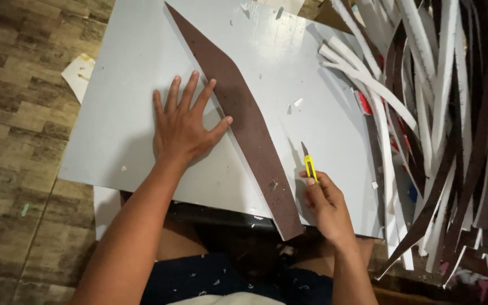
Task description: Using a utility knife to trim and shape brown foam board strips on a white work surface.
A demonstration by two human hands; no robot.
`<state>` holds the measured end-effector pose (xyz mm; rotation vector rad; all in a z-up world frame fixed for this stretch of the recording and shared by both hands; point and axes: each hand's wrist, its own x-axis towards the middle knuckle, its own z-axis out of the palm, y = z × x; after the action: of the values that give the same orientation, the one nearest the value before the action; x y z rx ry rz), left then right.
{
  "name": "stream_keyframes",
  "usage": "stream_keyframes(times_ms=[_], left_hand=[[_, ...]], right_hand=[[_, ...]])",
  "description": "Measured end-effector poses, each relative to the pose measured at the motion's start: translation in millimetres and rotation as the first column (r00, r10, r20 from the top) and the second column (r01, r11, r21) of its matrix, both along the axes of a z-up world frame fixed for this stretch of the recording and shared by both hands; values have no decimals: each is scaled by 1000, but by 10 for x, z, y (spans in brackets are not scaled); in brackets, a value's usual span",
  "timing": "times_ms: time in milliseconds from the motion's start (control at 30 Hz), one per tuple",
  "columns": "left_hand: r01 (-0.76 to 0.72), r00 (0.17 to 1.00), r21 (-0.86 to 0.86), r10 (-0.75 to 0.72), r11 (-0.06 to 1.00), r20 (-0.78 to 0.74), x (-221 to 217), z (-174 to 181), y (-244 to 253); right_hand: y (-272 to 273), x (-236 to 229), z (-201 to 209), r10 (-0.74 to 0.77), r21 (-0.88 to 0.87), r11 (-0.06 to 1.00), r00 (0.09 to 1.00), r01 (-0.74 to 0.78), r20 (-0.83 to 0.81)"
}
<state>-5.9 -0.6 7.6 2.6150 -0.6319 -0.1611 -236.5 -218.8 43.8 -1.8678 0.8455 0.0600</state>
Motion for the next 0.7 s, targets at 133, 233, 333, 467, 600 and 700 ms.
stream_keyframes(times_ms=[133,233,333,467,600,700], left_hand=[[-8,1000,-7,8,1000,-8,2,5,-5],[-17,1000,-5,16,1000,-26,-10,57,1],[-31,999,12,31,999,-40,-17,94,-8],[-28,998,45,31,999,-58,-17,143,-6],[-8,998,77,13,997,-69,-14,187,9],[0,998,98,7,995,-70,9,168,4]], right_hand=[[33,35,14,-19,27,999,998,18,60],[52,53,-34,-33,85,996,994,24,104],[85,101,-53,-61,180,983,986,33,155],[-17,349,-9,76,-23,997,996,-75,48],[112,940,279,239,-239,943,971,-231,6],[231,1534,312,400,-426,830,917,-359,5]])
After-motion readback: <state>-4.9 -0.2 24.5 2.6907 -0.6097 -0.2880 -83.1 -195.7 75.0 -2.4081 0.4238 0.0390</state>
